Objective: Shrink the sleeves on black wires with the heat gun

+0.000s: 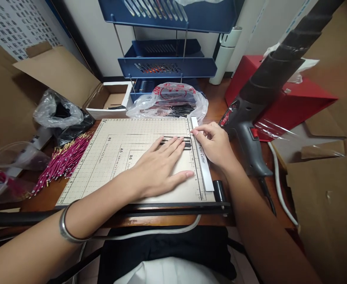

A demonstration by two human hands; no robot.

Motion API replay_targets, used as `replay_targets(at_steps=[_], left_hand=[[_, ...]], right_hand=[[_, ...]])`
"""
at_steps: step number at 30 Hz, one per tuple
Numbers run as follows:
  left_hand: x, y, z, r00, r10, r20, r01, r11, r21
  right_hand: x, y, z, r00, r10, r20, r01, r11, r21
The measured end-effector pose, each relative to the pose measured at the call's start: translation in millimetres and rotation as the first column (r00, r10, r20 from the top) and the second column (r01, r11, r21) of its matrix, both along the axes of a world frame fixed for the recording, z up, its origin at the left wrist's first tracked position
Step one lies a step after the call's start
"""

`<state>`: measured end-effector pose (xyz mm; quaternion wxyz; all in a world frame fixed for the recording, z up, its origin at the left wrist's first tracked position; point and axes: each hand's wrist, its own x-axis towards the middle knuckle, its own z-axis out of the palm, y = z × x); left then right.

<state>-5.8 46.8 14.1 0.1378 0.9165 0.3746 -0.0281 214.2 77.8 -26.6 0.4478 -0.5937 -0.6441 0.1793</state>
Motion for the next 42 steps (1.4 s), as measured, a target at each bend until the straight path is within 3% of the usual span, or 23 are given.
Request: replay_targets(at_steps=[7,11,16,20,27,35,42], left_hand=[[20,-4,-11.7,0.998,0.004,0.057,-0.007,0.999,0.042],[21,2,-5.1,0.998,0.017,0.065,-0.020,0.999,0.045],[14,22,5.1,0.988,0.140,0.059,-0.143,0.988,0.060],[12,29,4.1,0.993,0.114,0.003,-0.114,0.994,0.000],[21,17,1.3,0.998,0.063,0.015,-0.063,0.998,-0.006],[21,20,-0.2,0.991,0.086,0.099,-0.092,0.994,0.056],[16,-2,0.9,0.995,0.076,0.057,-0.079,0.996,0.051]], right_hand=[[0,-1,3.2,0.999,-0.002,0.049,0.003,1.000,-0.014],[1,-1,4.2,0.999,0.001,0.049,0.001,0.999,-0.036],[2,-3,5.5,0.999,0.019,0.049,-0.017,0.999,-0.048],[2,-4,6.6,0.999,0.026,0.039,-0.024,0.998,-0.055],[1,-5,8.9,1.000,0.018,0.003,-0.018,0.998,-0.059],[2,-7,10.7,0.998,0.064,0.011,-0.063,0.995,-0.082],[0,-9,6.6,0.992,0.093,0.086,-0.087,0.993,-0.078]])
